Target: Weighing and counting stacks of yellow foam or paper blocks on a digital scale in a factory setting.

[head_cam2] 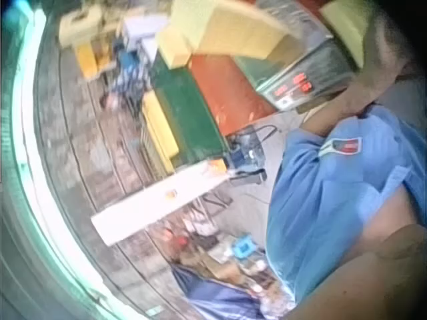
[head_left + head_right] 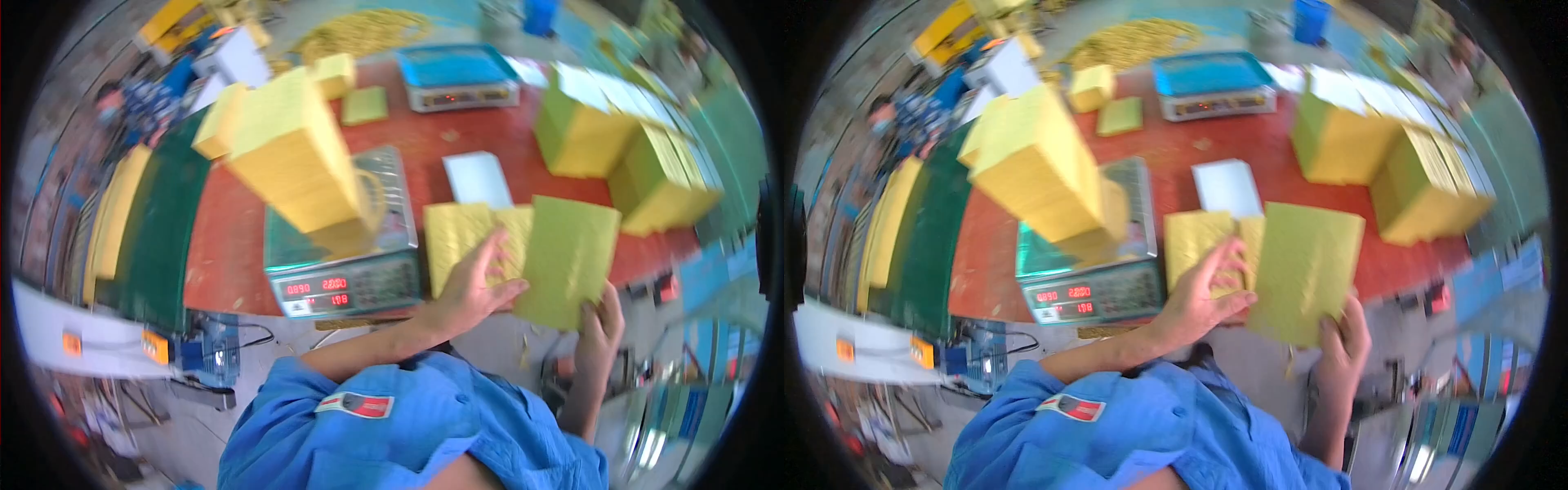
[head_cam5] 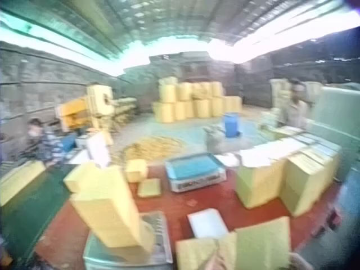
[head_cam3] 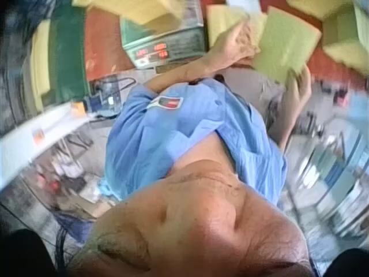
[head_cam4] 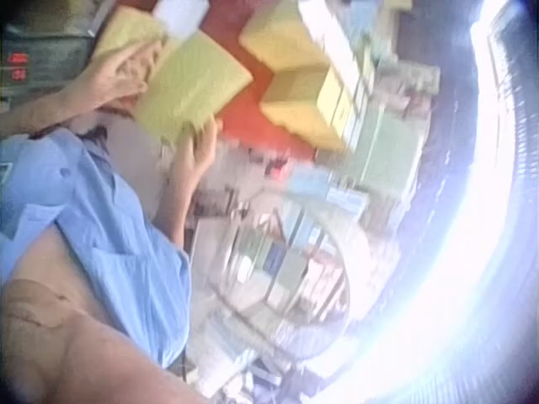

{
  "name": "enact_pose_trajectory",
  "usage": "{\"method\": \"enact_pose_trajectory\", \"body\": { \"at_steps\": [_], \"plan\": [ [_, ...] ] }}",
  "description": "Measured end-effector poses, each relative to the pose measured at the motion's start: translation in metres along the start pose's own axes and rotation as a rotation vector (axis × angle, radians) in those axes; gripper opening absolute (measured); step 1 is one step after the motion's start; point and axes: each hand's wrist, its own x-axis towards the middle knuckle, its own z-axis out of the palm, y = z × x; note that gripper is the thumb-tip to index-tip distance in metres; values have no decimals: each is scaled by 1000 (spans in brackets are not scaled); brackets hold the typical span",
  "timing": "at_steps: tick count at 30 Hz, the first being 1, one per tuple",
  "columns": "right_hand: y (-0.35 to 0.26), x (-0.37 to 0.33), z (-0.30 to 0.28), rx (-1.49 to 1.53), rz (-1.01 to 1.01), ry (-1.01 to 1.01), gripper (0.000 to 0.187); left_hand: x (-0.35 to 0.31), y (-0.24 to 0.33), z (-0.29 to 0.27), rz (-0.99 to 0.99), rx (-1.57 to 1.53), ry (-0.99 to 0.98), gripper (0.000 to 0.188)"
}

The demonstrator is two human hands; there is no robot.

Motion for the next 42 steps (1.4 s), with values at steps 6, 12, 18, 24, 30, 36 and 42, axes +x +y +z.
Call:
{"method": "enact_pose_trajectory", "body": {
  "at_steps": [6,12,18,24,30,36,42],
  "plan": [
    [-51,17,115,73,-119,-185,35,-9,72,-123,-172,-343,47,22],
    [-120,88,262,-132,-445,-459,19,17,149,-274,90,8,326,18],
    [-129,134,360,121,-305,-523,29,64,156,-349,82,253,374,25],
    [-124,139,369,-22,-301,-476,34,74,130,-376,-126,257,273,28],
    [-110,148,369,-19,-308,-466,34,78,120,-376,-172,206,262,28],
    [-95,152,372,-35,-365,-453,31,74,117,-369,-133,174,363,25],
    [-96,152,374,-247,-499,-373,29,64,113,-369,-169,168,373,26]
  ]
}}
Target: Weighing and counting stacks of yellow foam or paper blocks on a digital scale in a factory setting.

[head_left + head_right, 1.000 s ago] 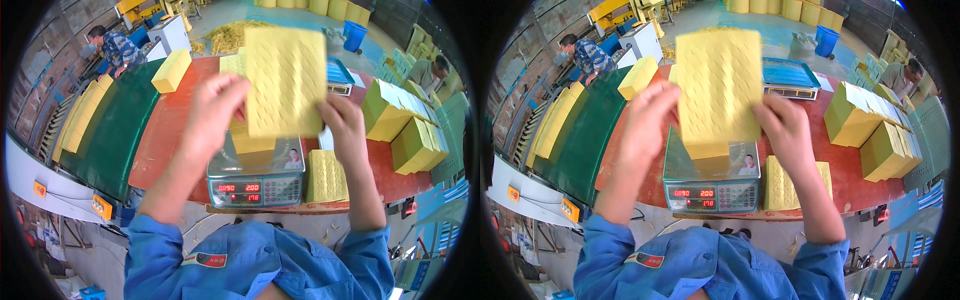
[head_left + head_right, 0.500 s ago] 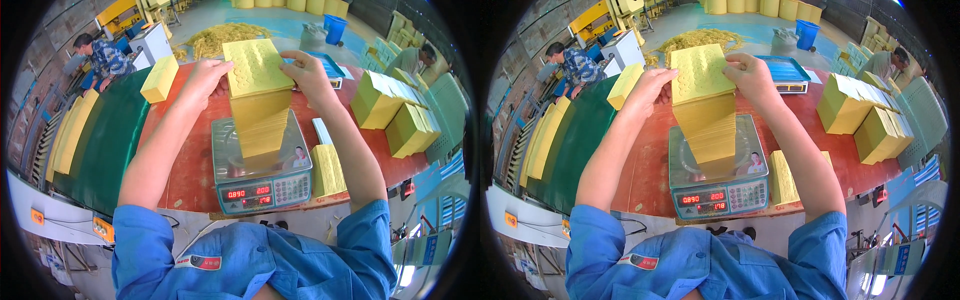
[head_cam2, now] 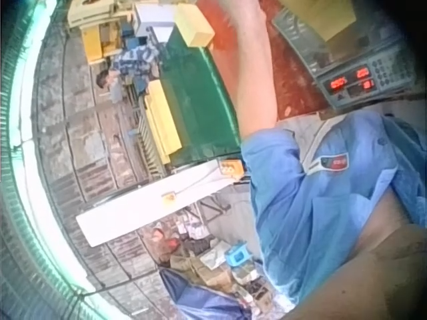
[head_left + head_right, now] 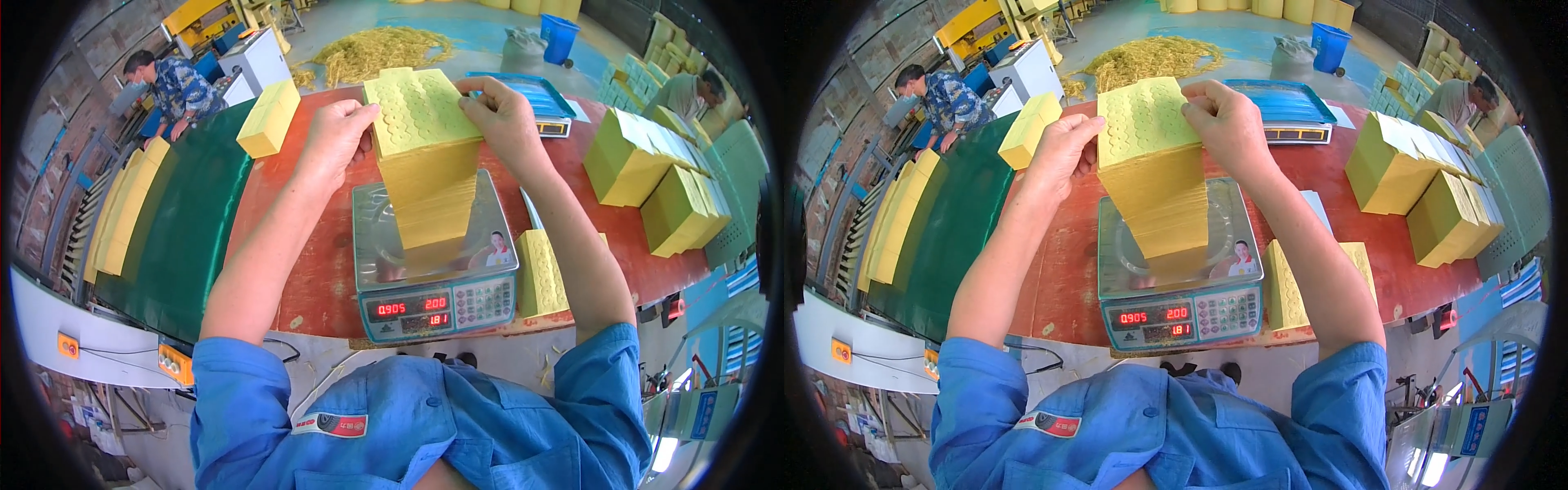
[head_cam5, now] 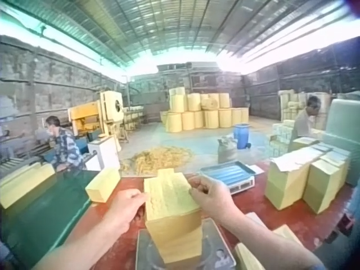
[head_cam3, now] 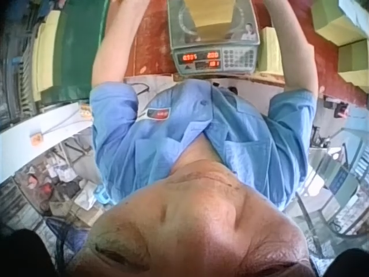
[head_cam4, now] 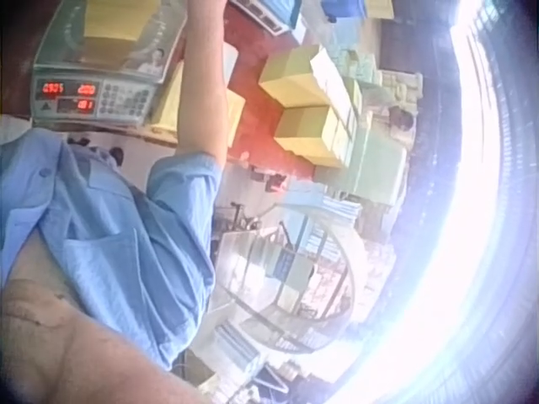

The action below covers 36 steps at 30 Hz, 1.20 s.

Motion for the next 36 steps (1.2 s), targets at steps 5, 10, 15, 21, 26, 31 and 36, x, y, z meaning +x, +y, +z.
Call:
{"method": "enact_pose_trajectory", "body": {
  "at_steps": [5,10,15,21,26,31,36],
  "plan": [
    [-6,-3,4,-134,-127,70,25,-2,-8,4,33,-75,57,27],
    [-4,0,7,-219,-213,112,22,-6,-11,5,61,-15,74,28],
    [7,4,0,59,-45,18,37,2,-29,1,143,41,213,32],
    [39,33,2,516,256,-74,67,5,-20,41,60,-430,294,57],
    [7,21,30,700,264,-172,70,-7,-13,52,36,-783,-60,67],
    [13,18,25,723,331,-88,67,-3,-17,55,93,-807,-53,64],
    [41,-6,9,773,313,40,57,-18,-42,27,129,-568,334,82]
  ]
}}
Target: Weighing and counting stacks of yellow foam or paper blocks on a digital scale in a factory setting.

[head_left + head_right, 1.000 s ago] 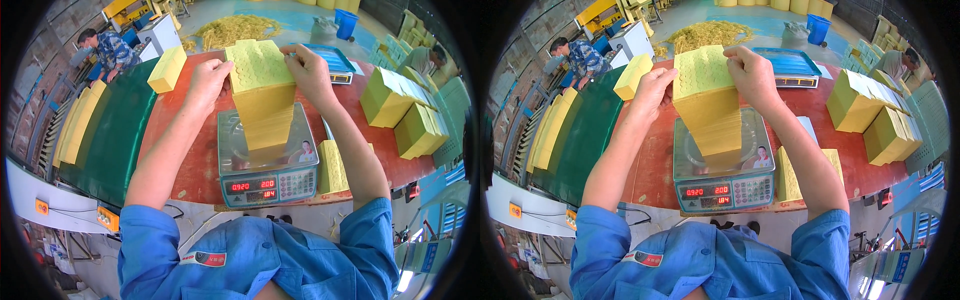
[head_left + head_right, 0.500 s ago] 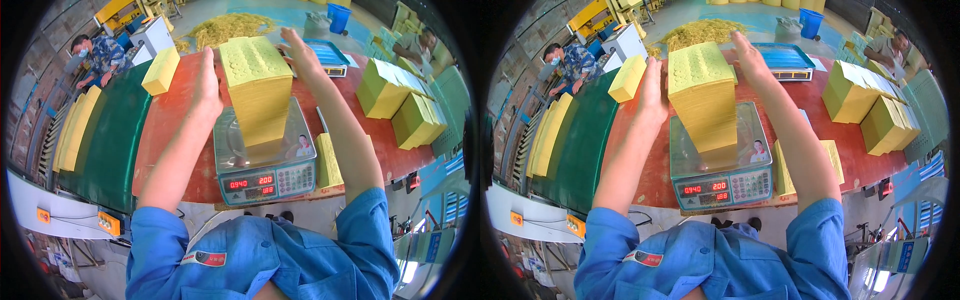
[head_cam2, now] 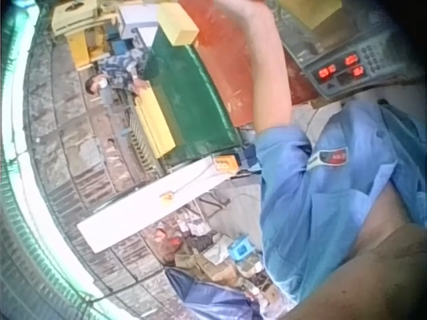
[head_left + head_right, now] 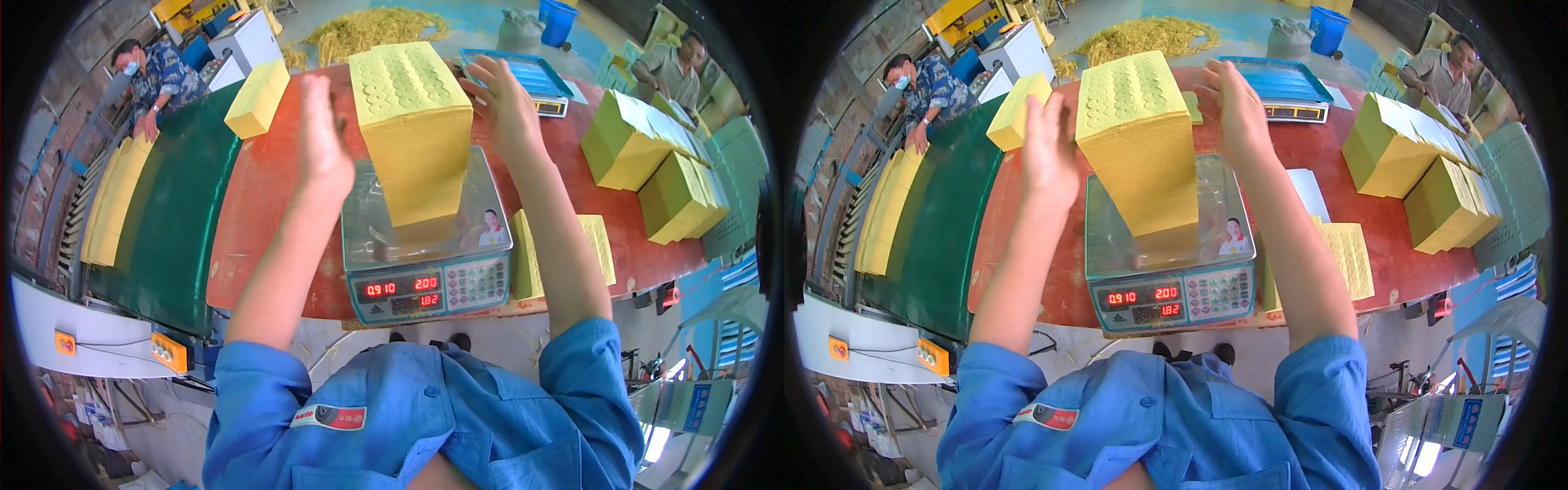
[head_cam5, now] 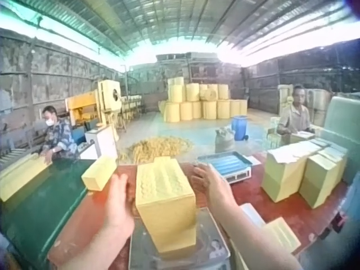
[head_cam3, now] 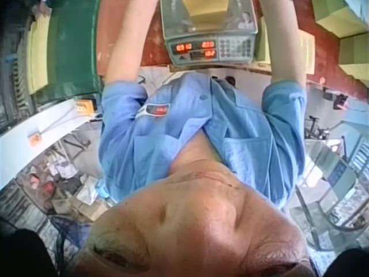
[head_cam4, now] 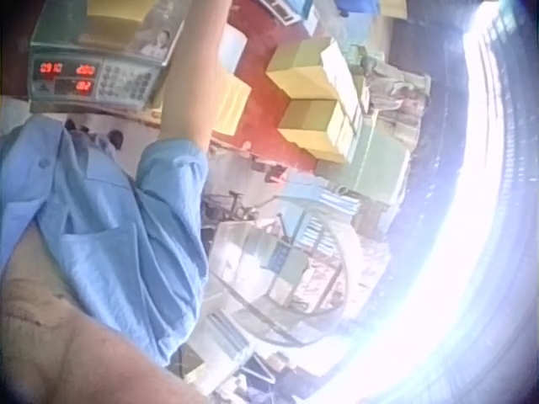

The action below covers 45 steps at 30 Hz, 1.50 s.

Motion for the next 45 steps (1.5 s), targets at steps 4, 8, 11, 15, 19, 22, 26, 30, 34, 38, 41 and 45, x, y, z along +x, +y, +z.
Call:
{"method": "enact_pose_trajectory", "body": {
  "at_steps": [4,8,11,15,19,22,26,30,34,38,41,45],
  "plan": [
    [-2,-75,-27,156,3,105,49,-45,7,-43,-11,-38,12,85],
    [-1,-118,-44,252,20,118,44,-83,-2,-52,-63,-28,89,87],
    [-1,-128,-55,251,66,102,44,-103,-8,-46,-74,-5,122,84],
    [-6,-138,-67,228,80,56,45,-128,-11,-35,-58,23,132,81],
    [-6,-143,-74,232,101,9,44,-145,-13,-27,-55,21,154,79],
    [-3,-143,-71,244,119,-36,44,-153,-11,-22,-47,42,174,78],
    [0,-137,-62,265,149,-62,42,-150,-10,-19,-59,68,189,77],
    [11,-126,-48,249,149,-53,41,-134,-11,-27,-89,67,148,77],
    [28,-111,-39,215,133,-15,40,-113,-7,-32,-115,41,53,78],
    [40,-98,-30,177,83,91,38,-104,-6,-34,-140,37,61,67],
    [24,-106,-16,93,-55,183,34,-94,15,-28,215,255,-94,48],
    [9,-122,-4,75,-131,189,26,-73,57,6,795,601,-384,26]
  ]
}}
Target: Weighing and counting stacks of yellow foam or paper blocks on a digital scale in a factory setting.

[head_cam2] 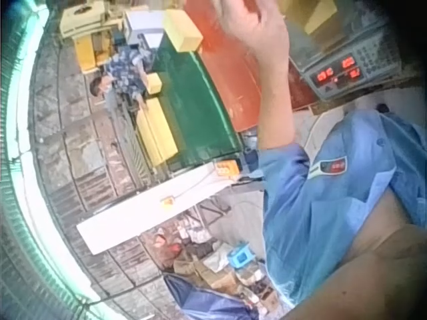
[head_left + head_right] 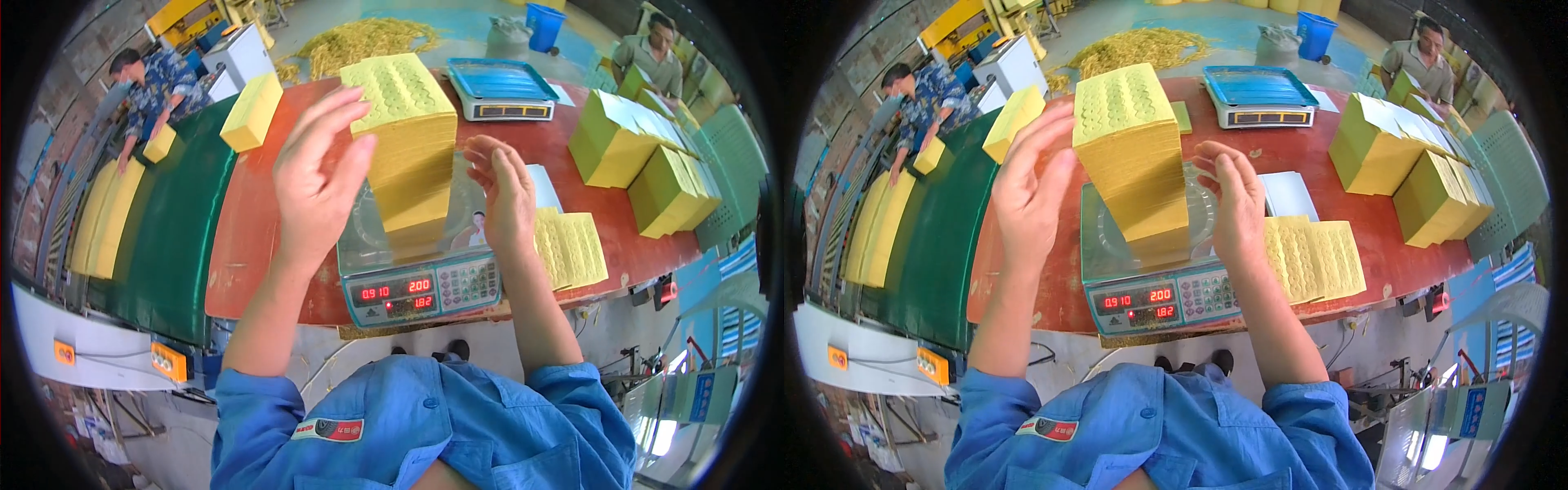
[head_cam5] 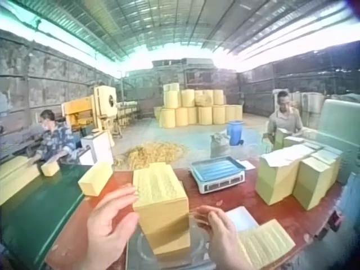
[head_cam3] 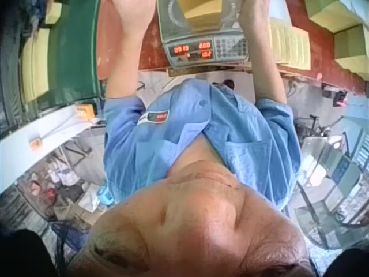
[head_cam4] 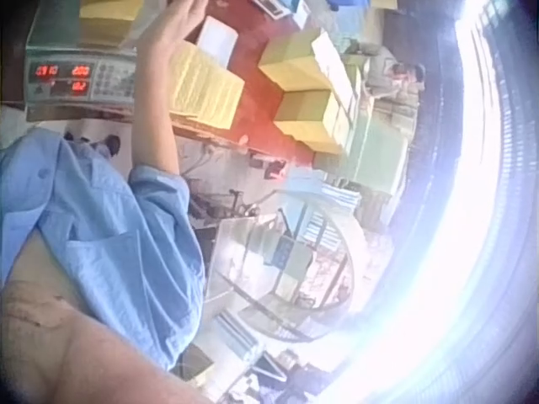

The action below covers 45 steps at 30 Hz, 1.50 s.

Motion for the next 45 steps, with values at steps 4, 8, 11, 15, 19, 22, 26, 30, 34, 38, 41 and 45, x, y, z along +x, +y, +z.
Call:
{"method": "enact_pose_trajectory", "body": {
  "at_steps": [4,8,11,15,19,22,26,30,34,38,41,45],
  "plan": [
    [-4,-13,5,-19,-1,-3,25,35,-17,15,85,195,-205,23],
    [-1,-22,-12,-39,24,29,24,48,-30,20,-92,235,-349,18],
    [0,-28,-23,-51,49,50,23,47,-38,21,-8,246,-329,16],
    [4,-30,-31,-20,80,36,22,48,-37,18,-114,237,-387,13],
    [1,-34,-31,18,104,18,21,46,-32,19,48,376,-327,8],
    [-1,-36,-37,9,102,-13,23,43,-19,23,318,505,-226,7],
    [-27,-41,-43,190,166,-72,33,19,23,45,504,469,-244,6],
    [-58,-40,-53,493,469,-148,49,-39,64,75,564,365,-464,11],
    [-74,-52,-100,80,403,-147,39,-85,62,125,588,312,-559,16],
    [-81,-57,-185,-150,314,33,39,-108,68,160,441,200,-611,38],
    [-88,-46,-261,-348,321,132,43,-117,72,167,315,126,-583,45],
    [-83,-35,-318,-362,408,144,45,-129,62,160,129,142,-504,39]
  ]
}}
